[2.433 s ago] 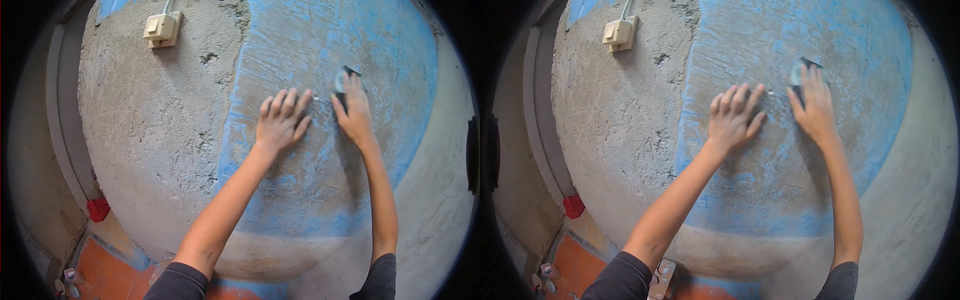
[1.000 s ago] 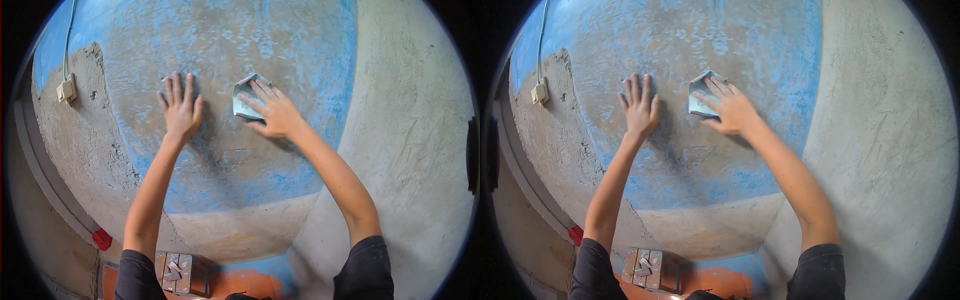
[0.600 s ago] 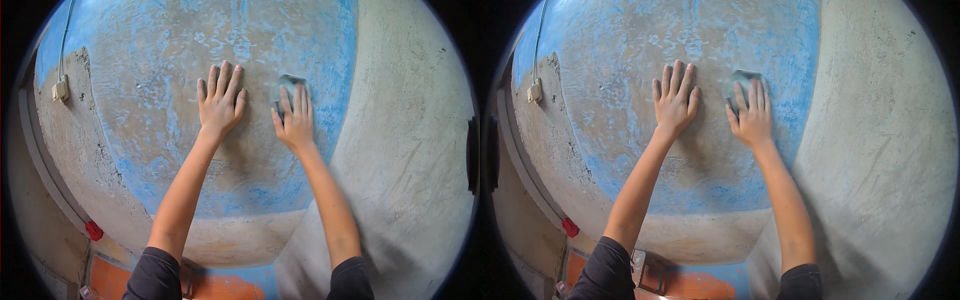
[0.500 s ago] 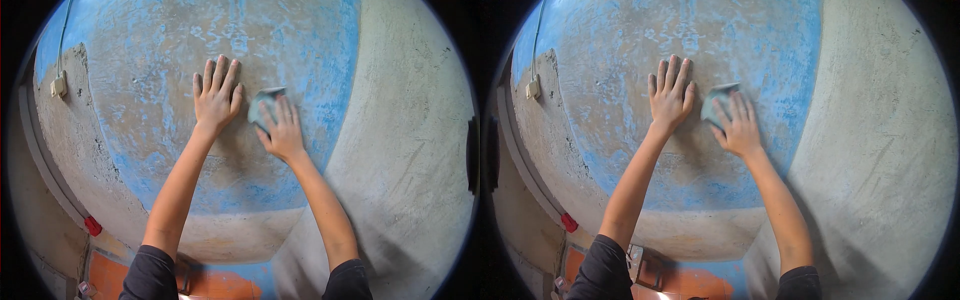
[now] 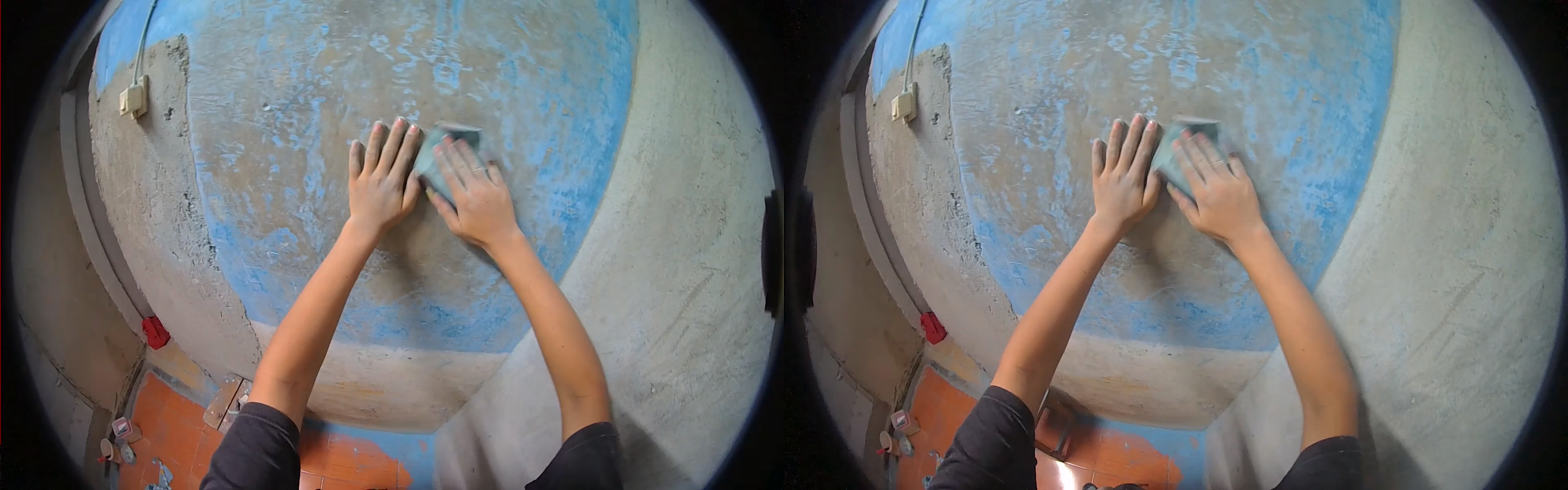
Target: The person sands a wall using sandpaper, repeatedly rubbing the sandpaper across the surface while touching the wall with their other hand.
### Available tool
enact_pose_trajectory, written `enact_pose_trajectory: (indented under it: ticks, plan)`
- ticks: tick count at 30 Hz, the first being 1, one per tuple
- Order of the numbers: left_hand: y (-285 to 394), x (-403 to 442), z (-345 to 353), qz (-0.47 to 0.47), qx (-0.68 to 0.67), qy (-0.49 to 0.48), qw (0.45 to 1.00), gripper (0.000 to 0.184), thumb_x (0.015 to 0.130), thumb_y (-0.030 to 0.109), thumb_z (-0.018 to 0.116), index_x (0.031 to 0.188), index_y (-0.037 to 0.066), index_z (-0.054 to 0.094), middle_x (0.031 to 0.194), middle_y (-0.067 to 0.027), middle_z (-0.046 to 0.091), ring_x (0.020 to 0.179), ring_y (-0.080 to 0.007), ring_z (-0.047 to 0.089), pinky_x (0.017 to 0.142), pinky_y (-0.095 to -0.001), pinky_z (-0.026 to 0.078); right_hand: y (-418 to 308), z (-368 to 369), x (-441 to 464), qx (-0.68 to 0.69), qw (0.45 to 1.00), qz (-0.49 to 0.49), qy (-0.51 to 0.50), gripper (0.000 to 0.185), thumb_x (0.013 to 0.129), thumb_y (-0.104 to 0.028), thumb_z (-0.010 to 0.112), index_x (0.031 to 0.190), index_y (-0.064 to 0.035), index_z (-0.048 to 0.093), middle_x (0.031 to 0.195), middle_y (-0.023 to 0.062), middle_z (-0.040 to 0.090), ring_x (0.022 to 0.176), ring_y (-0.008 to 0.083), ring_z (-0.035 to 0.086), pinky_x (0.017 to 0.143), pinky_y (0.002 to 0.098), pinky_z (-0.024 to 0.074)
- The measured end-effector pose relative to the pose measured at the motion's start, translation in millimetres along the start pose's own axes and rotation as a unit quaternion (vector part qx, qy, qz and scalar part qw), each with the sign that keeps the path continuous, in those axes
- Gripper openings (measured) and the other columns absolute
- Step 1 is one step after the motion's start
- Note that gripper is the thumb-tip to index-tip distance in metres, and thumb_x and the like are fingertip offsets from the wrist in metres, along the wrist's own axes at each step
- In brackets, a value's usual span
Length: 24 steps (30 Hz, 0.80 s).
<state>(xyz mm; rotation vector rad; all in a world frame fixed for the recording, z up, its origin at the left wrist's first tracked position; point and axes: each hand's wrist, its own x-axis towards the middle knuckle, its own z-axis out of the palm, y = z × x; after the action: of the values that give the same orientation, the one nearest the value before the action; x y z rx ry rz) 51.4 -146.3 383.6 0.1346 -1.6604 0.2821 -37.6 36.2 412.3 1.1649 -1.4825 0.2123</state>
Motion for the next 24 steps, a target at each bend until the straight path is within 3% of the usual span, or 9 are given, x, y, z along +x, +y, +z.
enact_pose_trajectory:
  ticks: [1,5,9,13,14,17,18,21,24]
  plan:
    - [-2.8,-3.5,-0.3,0.004,-0.005,-0.004,1.000,0.056,0.100,0.037,0.046,0.154,0.018,0.045,0.161,-0.0056,0.038,0.153,-0.0289,0.025,0.122,-0.0533,0.007,-0.8,-0.9,3.8,0.027,0.998,-0.050,-0.037,0.064,0.098,-0.044,0.053,0.153,-0.0130,0.043,0.158,0.0131,0.040,0.145,0.0321,0.039,0.116,0.0514,0.0311]
    - [-15.8,-28.2,-1.0,0.000,0.010,-0.015,1.000,0.059,0.099,0.039,0.046,0.154,0.016,0.044,0.161,-0.0059,0.038,0.153,-0.0277,0.024,0.123,-0.0507,0.007,3.7,-1.3,32.3,-0.040,0.997,0.031,0.062,0.069,0.094,-0.046,0.059,0.154,-0.0173,0.041,0.161,0.0095,0.037,0.146,0.0276,0.038,0.113,0.0518,0.0348]
    - [-37.1,-57.3,-7.2,0.023,0.022,-0.023,0.999,0.059,0.100,0.039,0.046,0.153,0.013,0.044,0.160,-0.0051,0.040,0.153,-0.0278,0.025,0.123,-0.0500,0.007,0.8,-10.1,42.1,0.001,0.991,-0.101,-0.083,0.070,0.093,-0.046,0.060,0.156,-0.0250,0.038,0.164,0.0069,0.033,0.149,0.0313,0.033,0.116,0.0534,0.0312]
    - [-62.7,-82.7,-13.9,0.043,0.015,-0.049,0.998,0.059,0.100,0.040,0.046,0.153,0.013,0.045,0.160,-0.0046,0.040,0.153,-0.0264,0.026,0.124,-0.0483,0.007,-14.6,4.2,57.7,-0.060,0.998,-0.032,0.015,0.078,0.084,-0.045,0.068,0.156,-0.0317,0.039,0.164,0.0032,0.032,0.149,0.0282,0.033,0.112,0.0528,0.0352]
    - [-69.2,-88.6,-15.5,0.044,0.018,-0.062,0.997,0.058,0.100,0.041,0.046,0.153,0.016,0.045,0.160,-0.0037,0.039,0.153,-0.0246,0.025,0.125,-0.0479,0.006,-18.4,3.7,56.5,-0.005,0.992,-0.112,-0.058,0.077,0.085,-0.043,0.068,0.155,-0.0315,0.039,0.164,0.0048,0.032,0.149,0.0288,0.032,0.112,0.0543,0.0335]
    - [-93.3,-101.1,-22.5,0.086,0.047,-0.072,0.993,0.059,0.100,0.043,0.046,0.154,0.019,0.044,0.161,-0.0024,0.038,0.153,-0.0238,0.024,0.125,-0.0480,0.005,-26.4,0.0,76.6,-0.009,0.985,-0.131,-0.112,0.075,0.086,-0.043,0.067,0.155,-0.0314,0.039,0.165,0.0068,0.031,0.150,0.0300,0.032,0.114,0.0552,0.0305]
    - [-102.2,-103.5,-27.7,0.094,0.060,-0.088,0.990,0.059,0.100,0.045,0.046,0.155,0.025,0.043,0.162,0.0005,0.036,0.153,-0.0229,0.024,0.125,-0.0478,0.006,-29.5,0.8,85.3,-0.032,0.995,-0.068,-0.058,0.076,0.086,-0.042,0.067,0.155,-0.0310,0.039,0.164,0.0075,0.031,0.150,0.0305,0.031,0.116,0.0548,0.0291]
    - [-136.6,-105.6,-39.9,0.145,0.047,-0.118,0.981,0.058,0.099,0.047,0.047,0.155,0.031,0.041,0.163,0.0030,0.035,0.153,-0.0217,0.023,0.125,-0.0472,0.007,-45.0,24.4,107.9,-0.017,0.996,-0.046,0.076,0.076,0.087,-0.041,0.066,0.156,-0.0284,0.038,0.164,0.0075,0.031,0.150,0.0307,0.030,0.116,0.0560,0.0289]
    - [-181.9,-99.8,-52.4,0.189,0.061,-0.117,0.973,0.057,0.098,0.049,0.049,0.154,0.038,0.041,0.163,0.0045,0.034,0.154,-0.0202,0.020,0.125,-0.0482,0.007,-73.4,24.0,123.6,-0.015,0.995,-0.092,-0.017,0.069,0.094,-0.042,0.059,0.157,-0.0245,0.036,0.165,0.0106,0.029,0.150,0.0324,0.030,0.117,0.0590,0.0257]
